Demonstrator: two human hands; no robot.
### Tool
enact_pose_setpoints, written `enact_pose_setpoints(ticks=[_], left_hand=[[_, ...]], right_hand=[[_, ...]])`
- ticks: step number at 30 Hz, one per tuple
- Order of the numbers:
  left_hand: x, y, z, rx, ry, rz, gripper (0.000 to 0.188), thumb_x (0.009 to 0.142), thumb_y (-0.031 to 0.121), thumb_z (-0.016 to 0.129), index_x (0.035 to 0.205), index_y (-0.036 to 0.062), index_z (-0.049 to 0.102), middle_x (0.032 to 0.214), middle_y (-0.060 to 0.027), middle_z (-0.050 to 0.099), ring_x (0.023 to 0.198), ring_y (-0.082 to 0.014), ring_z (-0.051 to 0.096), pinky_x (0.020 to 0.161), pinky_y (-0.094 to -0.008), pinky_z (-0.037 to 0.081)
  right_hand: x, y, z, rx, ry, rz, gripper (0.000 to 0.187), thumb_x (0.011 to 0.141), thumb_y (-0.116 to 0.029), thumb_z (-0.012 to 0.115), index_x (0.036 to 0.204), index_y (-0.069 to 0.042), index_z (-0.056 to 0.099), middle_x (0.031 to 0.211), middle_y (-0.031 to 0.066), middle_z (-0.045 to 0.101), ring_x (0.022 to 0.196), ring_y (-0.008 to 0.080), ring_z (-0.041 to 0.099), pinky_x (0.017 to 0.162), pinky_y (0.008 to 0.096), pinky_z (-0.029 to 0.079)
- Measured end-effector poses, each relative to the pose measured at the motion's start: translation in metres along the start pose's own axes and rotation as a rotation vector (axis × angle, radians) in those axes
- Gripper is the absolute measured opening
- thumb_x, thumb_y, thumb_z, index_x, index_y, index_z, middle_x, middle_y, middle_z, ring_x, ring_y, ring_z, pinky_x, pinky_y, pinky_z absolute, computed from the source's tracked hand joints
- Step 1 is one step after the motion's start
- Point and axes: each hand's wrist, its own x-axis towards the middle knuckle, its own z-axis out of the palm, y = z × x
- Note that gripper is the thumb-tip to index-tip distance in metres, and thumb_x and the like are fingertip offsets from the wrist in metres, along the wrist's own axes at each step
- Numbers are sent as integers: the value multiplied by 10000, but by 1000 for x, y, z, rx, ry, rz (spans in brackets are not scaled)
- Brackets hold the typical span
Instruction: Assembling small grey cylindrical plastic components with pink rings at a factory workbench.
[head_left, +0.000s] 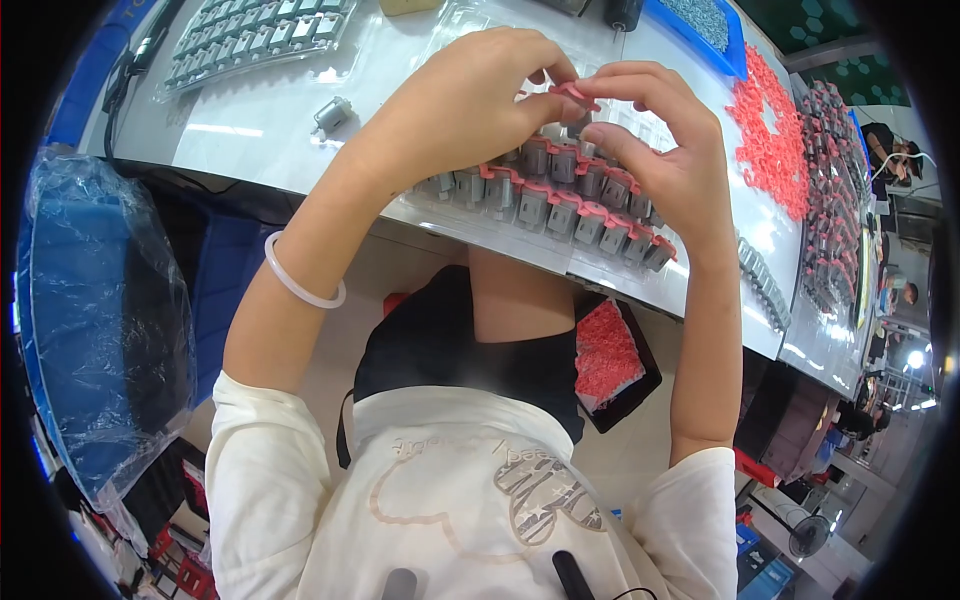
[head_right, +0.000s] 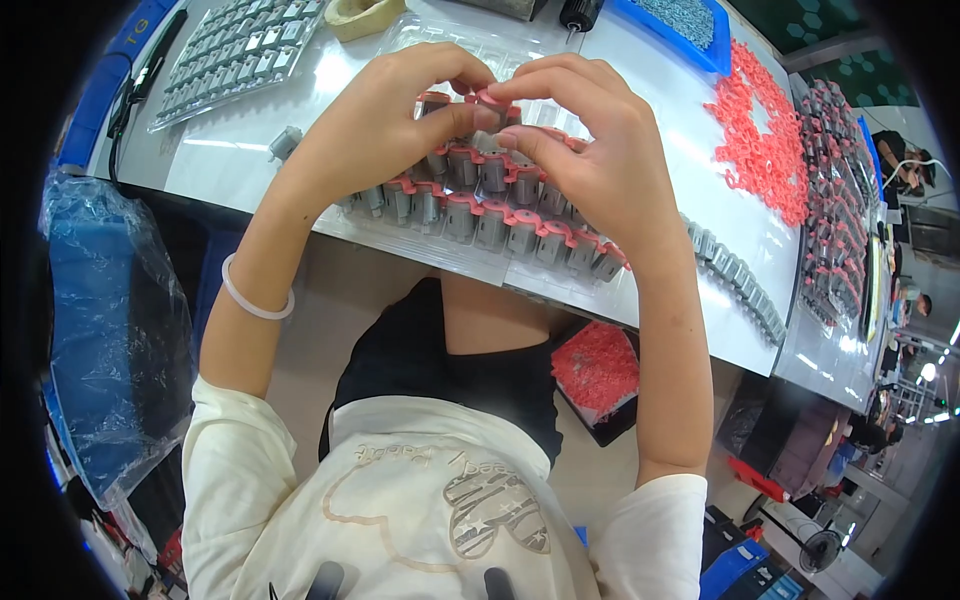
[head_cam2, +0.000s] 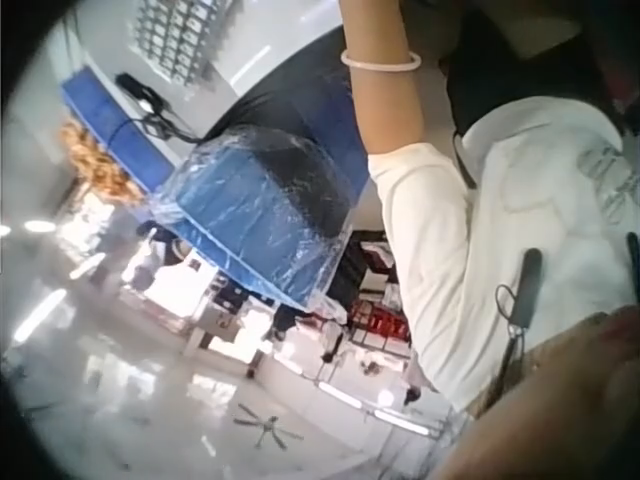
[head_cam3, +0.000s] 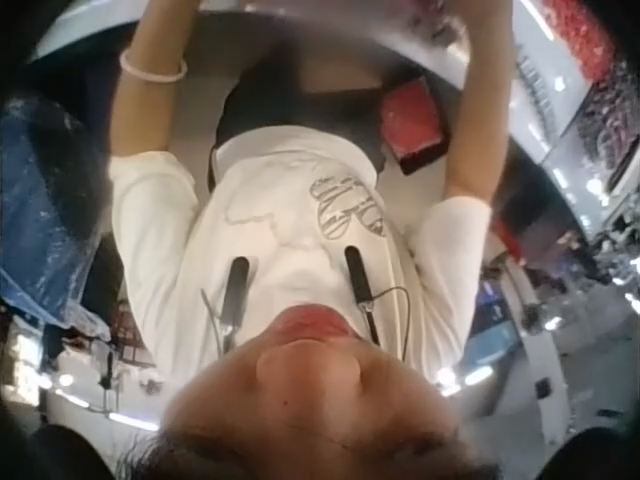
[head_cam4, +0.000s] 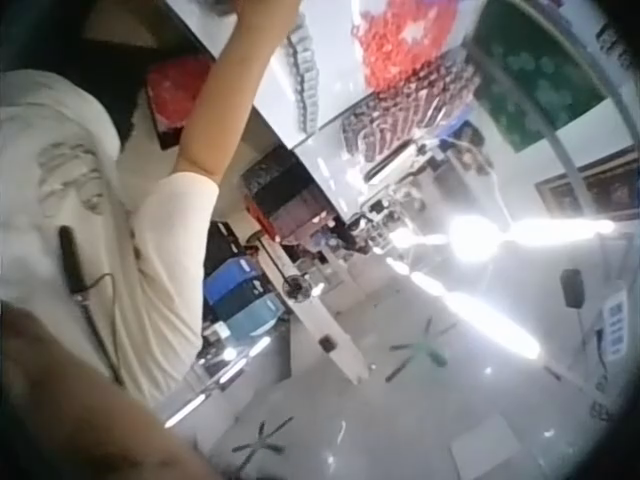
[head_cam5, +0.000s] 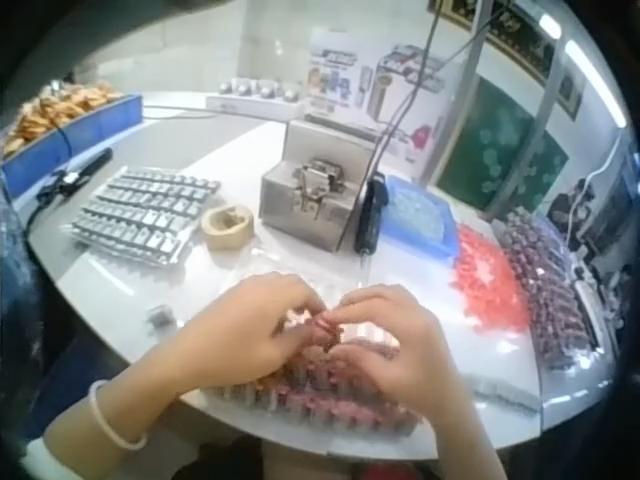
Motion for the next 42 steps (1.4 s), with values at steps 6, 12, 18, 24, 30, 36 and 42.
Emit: enact_pose_setpoints(ticks=[6,12,18,24,30,36,42], left_hand=[[3,12,-9,-148,-32,-69,292,846,236,636,1031,11,620,888,-72,637,815,-154,589,703,-277,463],[-8,42,-4,-681,151,-72,247,825,176,647,931,-48,638,775,-93,655,692,-129,611,645,-251,475],[-50,77,-1,-801,9,-194,360,826,164,663,1099,-49,564,1013,-88,603,898,-136,578,774,-255,474],[-88,87,15,-313,263,251,582,669,349,748,1076,-27,571,994,-137,559,876,-201,575,741,-296,481],[-117,107,27,-355,345,156,392,659,171,765,1000,21,642,953,-100,606,799,-212,584,706,-308,476],[-123,120,37,-310,353,193,358,663,169,769,979,60,638,959,-79,632,807,-208,616,683,-293,469],[-125,124,47,-393,405,210,363,687,214,769,986,86,609,956,-83,640,824,-203,629,675,-271,474]], right_hand=[[1,-5,-1,83,65,-1,324,687,-71,711,1004,-43,653,980,56,631,881,155,567,731,281,424],[-3,-28,-11,-44,256,-128,374,617,-99,771,975,-60,667,935,84,627,831,227,602,712,289,483],[-38,-55,-8,92,343,-127,445,610,-235,797,966,-7,659,896,119,631,804,233,608,695,293,491],[-82,-82,8,542,351,81,493,625,-273,806,975,36,648,904,132,639,777,208,605,670,285,488],[-100,-108,16,703,379,120,482,612,-207,816,986,44,644,889,152,638,763,196,601,625,258,475],[-114,-111,20,809,482,55,499,611,-171,821,1008,36,601,904,169,641,743,224,617,629,278,472],[-115,-110,22,778,532,-120,496,651,-183,800,1028,19,549,866,188,632,710,239,625,555,299,482]])
